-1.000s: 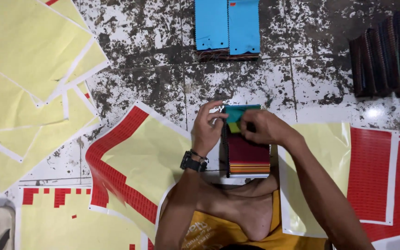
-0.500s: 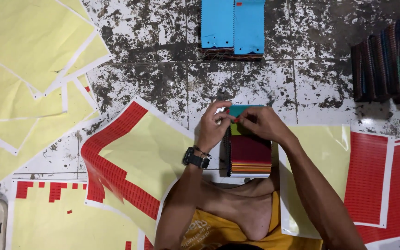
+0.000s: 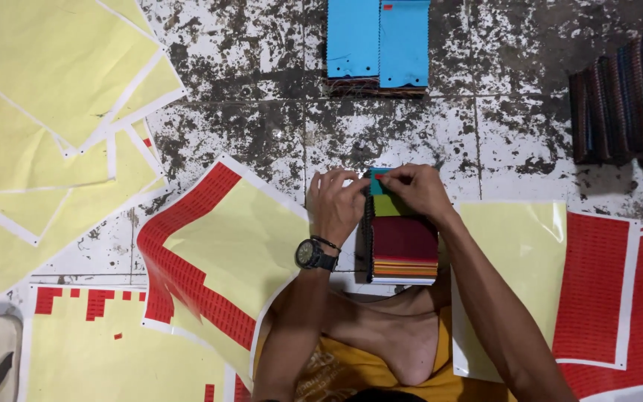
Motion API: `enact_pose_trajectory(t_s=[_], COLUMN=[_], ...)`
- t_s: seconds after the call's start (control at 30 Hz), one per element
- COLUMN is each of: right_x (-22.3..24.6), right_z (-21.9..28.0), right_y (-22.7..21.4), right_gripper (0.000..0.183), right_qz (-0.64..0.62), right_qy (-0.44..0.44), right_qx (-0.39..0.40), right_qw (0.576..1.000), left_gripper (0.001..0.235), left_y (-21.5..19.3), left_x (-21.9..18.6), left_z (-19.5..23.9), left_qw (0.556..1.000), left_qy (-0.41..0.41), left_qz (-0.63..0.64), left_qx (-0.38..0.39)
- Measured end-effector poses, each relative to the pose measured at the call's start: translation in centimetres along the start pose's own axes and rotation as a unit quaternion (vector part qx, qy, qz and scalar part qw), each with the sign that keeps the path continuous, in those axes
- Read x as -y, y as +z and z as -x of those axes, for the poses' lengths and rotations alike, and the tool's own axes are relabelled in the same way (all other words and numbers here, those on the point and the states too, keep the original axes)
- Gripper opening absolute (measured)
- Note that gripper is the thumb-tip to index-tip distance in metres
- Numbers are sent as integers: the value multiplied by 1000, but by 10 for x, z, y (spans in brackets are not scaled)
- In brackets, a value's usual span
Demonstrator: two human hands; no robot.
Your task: The person assembles notebooks by hand, peeling red adhesive strips from yellow backing sheets and applying them to the spines of stacked notebooks. They handle multiple notebooks of different colors and repeatedly peel and apply adhesive strips.
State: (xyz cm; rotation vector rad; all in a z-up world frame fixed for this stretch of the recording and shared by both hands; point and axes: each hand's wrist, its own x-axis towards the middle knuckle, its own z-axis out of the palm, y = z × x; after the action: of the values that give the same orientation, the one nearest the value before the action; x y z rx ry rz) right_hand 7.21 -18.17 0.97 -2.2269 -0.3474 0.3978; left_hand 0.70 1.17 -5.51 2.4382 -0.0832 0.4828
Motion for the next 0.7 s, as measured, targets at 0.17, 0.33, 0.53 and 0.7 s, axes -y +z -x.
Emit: enact_pose_trajectory(t_s=[0.17,0.33,0.53,0.7], right_x=[-5,-10,16,52], right_z=[0,-7,7,23], right_y=[8,15,-1,-15], right_gripper=[15,14,21,23], right_qz=[22,75,111,54], right_qy=[-2,-29,10,-9], right_qx=[-16,-41,-53,-20], right_qw=[1000,996,992,998], left_gripper=[42,51,43,38], left_y=[-4,1,-2,11], left_x=[-12,-17,-27,-16], left_z=[2,3,7,10], left_qw=[999,994,982,993], left_qy=[19,15,12,3], left_qz=[-35,-103,-186,-113], left_qx=[7,20,-9,-13])
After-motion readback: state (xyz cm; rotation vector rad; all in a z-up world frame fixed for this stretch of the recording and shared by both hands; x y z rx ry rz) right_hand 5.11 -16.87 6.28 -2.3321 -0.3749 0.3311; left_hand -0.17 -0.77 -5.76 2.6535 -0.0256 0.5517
